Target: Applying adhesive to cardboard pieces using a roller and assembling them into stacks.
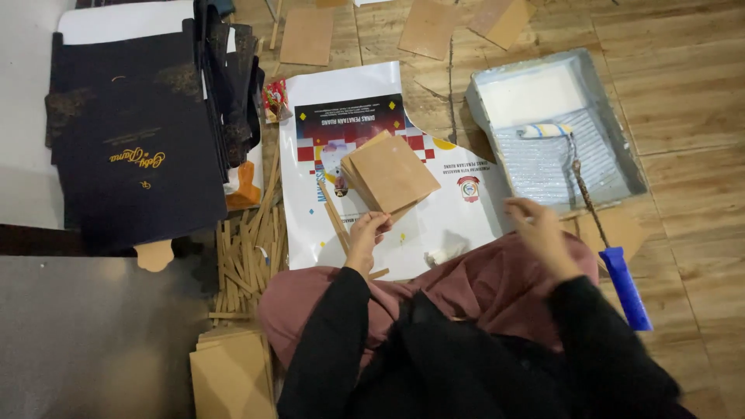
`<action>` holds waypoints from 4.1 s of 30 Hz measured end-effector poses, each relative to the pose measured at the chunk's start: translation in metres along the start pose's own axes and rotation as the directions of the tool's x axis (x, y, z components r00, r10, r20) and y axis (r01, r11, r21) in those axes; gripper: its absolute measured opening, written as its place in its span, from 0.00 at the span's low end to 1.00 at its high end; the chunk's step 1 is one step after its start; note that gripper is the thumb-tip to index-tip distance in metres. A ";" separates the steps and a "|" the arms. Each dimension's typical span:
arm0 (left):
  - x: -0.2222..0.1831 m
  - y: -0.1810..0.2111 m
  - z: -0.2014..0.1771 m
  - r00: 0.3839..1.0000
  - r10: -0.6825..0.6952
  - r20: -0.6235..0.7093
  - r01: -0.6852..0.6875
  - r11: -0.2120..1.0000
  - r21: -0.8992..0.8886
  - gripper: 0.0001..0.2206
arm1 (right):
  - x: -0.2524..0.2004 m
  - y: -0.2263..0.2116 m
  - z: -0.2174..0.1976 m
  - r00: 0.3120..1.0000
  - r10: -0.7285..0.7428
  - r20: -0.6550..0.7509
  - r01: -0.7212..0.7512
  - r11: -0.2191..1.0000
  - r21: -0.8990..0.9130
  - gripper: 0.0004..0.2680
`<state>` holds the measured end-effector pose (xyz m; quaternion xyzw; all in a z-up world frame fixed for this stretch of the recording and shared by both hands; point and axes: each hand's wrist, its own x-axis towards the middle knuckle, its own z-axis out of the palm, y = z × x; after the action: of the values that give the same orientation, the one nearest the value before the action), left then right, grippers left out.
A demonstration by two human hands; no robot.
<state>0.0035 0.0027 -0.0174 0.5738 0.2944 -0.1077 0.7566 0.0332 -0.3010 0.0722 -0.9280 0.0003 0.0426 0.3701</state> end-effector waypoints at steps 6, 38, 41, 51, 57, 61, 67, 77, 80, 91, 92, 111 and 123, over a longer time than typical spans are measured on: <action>0.020 -0.034 -0.012 0.993 0.058 -0.105 -0.042 0.989 0.145 0.03 | 0.024 -0.036 0.088 0.906 0.238 0.351 -0.411 0.694 0.592 0.11; -0.030 -0.019 -0.015 0.990 0.076 -0.119 0.050 0.601 0.798 0.08 | -0.001 0.027 0.129 0.826 0.269 0.496 -0.560 0.495 0.664 0.11; -0.033 -0.016 -0.012 0.990 0.075 -0.121 0.054 0.589 0.806 0.07 | -0.006 0.020 0.127 0.850 0.264 0.456 -0.523 0.534 0.665 0.11; -0.052 0.003 -0.004 0.993 0.076 -0.090 0.033 0.556 0.831 0.07 | -0.014 0.031 0.132 0.880 0.236 0.412 -0.474 0.500 0.725 0.10; -0.054 0.005 -0.002 0.992 0.079 -0.098 0.039 0.551 0.834 0.06 | -0.010 0.041 0.137 0.878 0.229 0.421 -0.478 0.480 0.735 0.10; -0.053 0.004 -0.002 0.993 0.078 -0.086 0.028 0.553 0.832 0.06 | -0.014 0.034 0.132 0.877 0.234 0.420 -0.480 0.476 0.737 0.10; -0.051 0.003 -0.002 0.993 0.080 -0.088 0.028 0.559 0.828 0.06 | -0.014 0.030 0.130 0.876 0.234 0.421 -0.481 0.468 0.741 0.10; -0.054 0.004 -0.005 0.991 0.095 -0.089 0.019 0.574 0.818 0.08 | -0.015 0.026 0.128 0.875 0.231 0.425 -0.483 0.439 0.757 0.10; -0.051 0.001 -0.006 0.990 0.109 -0.085 0.003 0.596 0.803 0.08 | -0.014 0.027 0.128 0.872 0.232 0.431 -0.489 0.427 0.760 0.10; -0.040 -0.007 -0.008 0.987 0.100 -0.126 0.038 0.616 0.787 0.09 | -0.013 0.022 0.126 0.868 0.229 0.440 -0.496 0.388 0.777 0.10; -0.039 -0.007 -0.007 0.987 0.104 -0.126 0.036 0.612 0.790 0.09 | -0.013 0.022 0.125 0.871 0.225 0.437 -0.492 0.392 0.778 0.10; -0.042 0.013 -0.005 0.992 0.104 -0.073 0.000 0.576 0.818 0.10 | -0.009 0.015 0.119 0.864 0.222 0.451 -0.503 0.374 0.779 0.10; -0.009 0.072 -0.050 0.972 0.191 -0.136 -0.043 0.717 0.695 0.12 | 0.111 -0.045 0.101 0.965 0.174 0.196 -0.257 0.486 0.835 0.08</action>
<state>0.0161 0.0709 0.0372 0.8384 0.2702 -0.1031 0.4620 0.1374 -0.1951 0.0212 -0.6151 0.1218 0.1222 0.7693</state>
